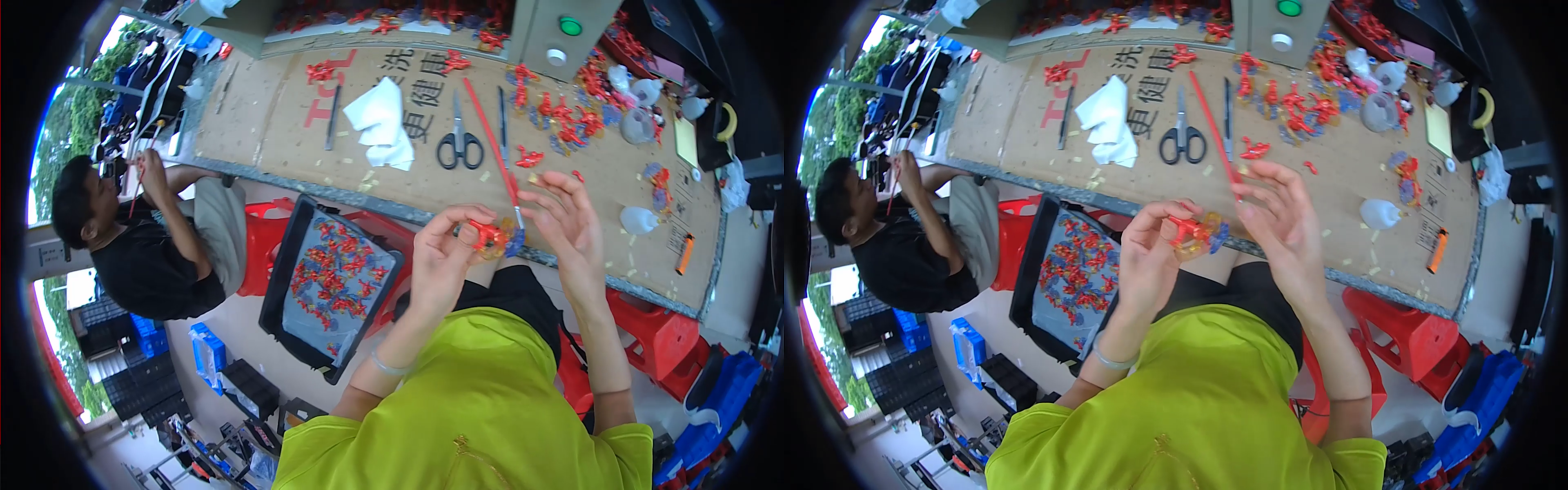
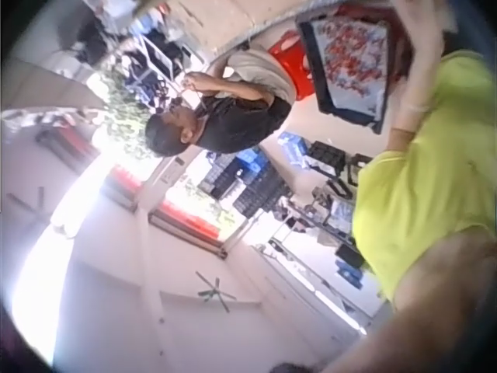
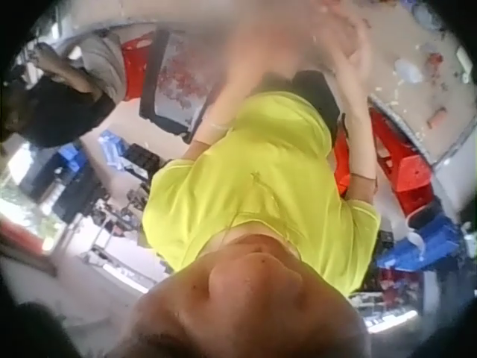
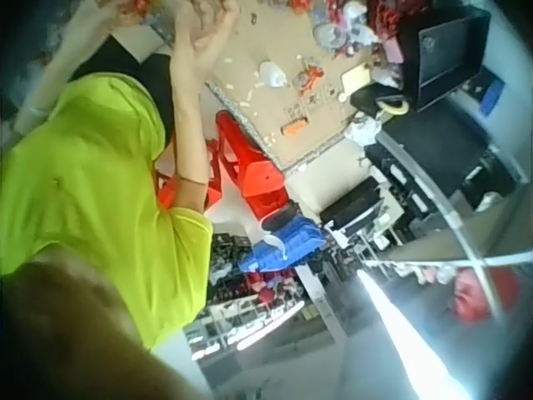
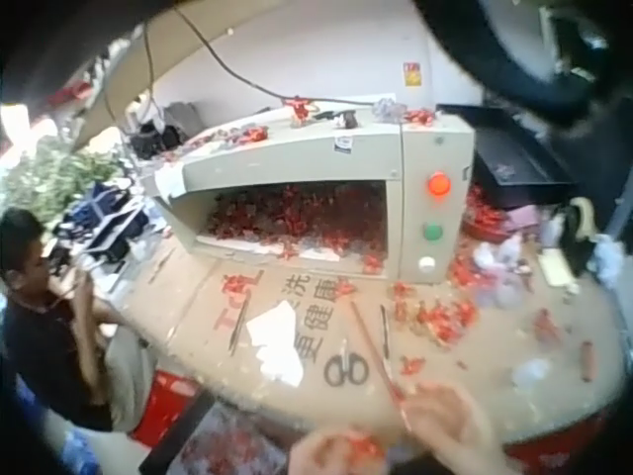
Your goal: The person assembles small red plastic figures by gluing plastic components together with adhesive from a bottle, applying the adhesive with a paint brush.
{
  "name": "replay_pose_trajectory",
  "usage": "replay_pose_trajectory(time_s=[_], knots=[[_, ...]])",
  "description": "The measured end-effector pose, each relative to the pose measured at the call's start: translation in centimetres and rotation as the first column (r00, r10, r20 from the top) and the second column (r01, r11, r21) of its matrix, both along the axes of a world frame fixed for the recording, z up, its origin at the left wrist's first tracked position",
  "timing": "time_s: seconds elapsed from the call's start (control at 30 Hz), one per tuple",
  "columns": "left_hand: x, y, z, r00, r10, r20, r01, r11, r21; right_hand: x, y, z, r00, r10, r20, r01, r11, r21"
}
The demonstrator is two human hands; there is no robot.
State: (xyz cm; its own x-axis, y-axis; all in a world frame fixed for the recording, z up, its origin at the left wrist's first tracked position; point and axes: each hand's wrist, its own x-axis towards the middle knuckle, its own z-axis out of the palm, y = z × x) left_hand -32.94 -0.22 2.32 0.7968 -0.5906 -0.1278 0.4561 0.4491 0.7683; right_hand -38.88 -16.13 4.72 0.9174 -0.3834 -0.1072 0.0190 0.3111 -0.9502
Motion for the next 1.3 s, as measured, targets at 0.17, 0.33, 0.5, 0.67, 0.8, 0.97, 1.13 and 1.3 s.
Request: replay_pose_trajectory(time_s=[0.17, 0.33, 0.5, 0.67, 0.8, 0.97, 1.13, 1.3], knots=[[0.0, -0.8, -0.1, 0.797, 0.254, 0.548, -0.370, 0.922, 0.111, -1.1, 2.4, -0.9, 0.997, -0.048, 0.062, 0.030, 0.966, 0.258], [-0.1, -0.5, 0.3, 0.769, 0.313, 0.558, -0.410, 0.911, 0.053, -0.1, 3.6, -1.3, 0.996, -0.085, 0.013, 0.077, 0.946, 0.316], [0.0, 0.4, -0.7, 0.779, 0.364, 0.510, -0.437, 0.899, 0.025, 1.2, 4.0, -1.8, 0.999, -0.048, 0.004, 0.042, 0.911, 0.409], [-0.1, 1.6, -1.1, 0.684, 0.390, 0.617, -0.554, 0.828, 0.091, 1.9, 5.5, -1.8, 1.000, -0.015, -0.014, 0.020, 0.873, 0.487], [0.3, 2.7, -0.9, 0.879, 0.381, 0.287, -0.399, 0.917, 0.003, 2.8, 5.7, -1.6, 0.996, -0.066, 0.063, 0.025, 0.862, 0.506], [1.8, 4.6, 0.1, 0.996, 0.090, 0.026, -0.089, 0.995, -0.050, 2.6, 4.6, -0.1, 0.950, 0.099, 0.297, -0.094, 0.995, -0.031], [1.6, 3.6, 0.2, 0.984, -0.149, 0.100, 0.130, 0.975, 0.179, 2.8, 4.2, 0.2, 0.946, 0.150, 0.287, -0.134, 0.988, -0.076], [1.0, 3.4, 0.0, 0.980, -0.179, 0.091, 0.154, 0.959, 0.238, 2.7, 4.4, -0.2, 0.956, 0.158, 0.246, -0.155, 0.987, -0.030]])
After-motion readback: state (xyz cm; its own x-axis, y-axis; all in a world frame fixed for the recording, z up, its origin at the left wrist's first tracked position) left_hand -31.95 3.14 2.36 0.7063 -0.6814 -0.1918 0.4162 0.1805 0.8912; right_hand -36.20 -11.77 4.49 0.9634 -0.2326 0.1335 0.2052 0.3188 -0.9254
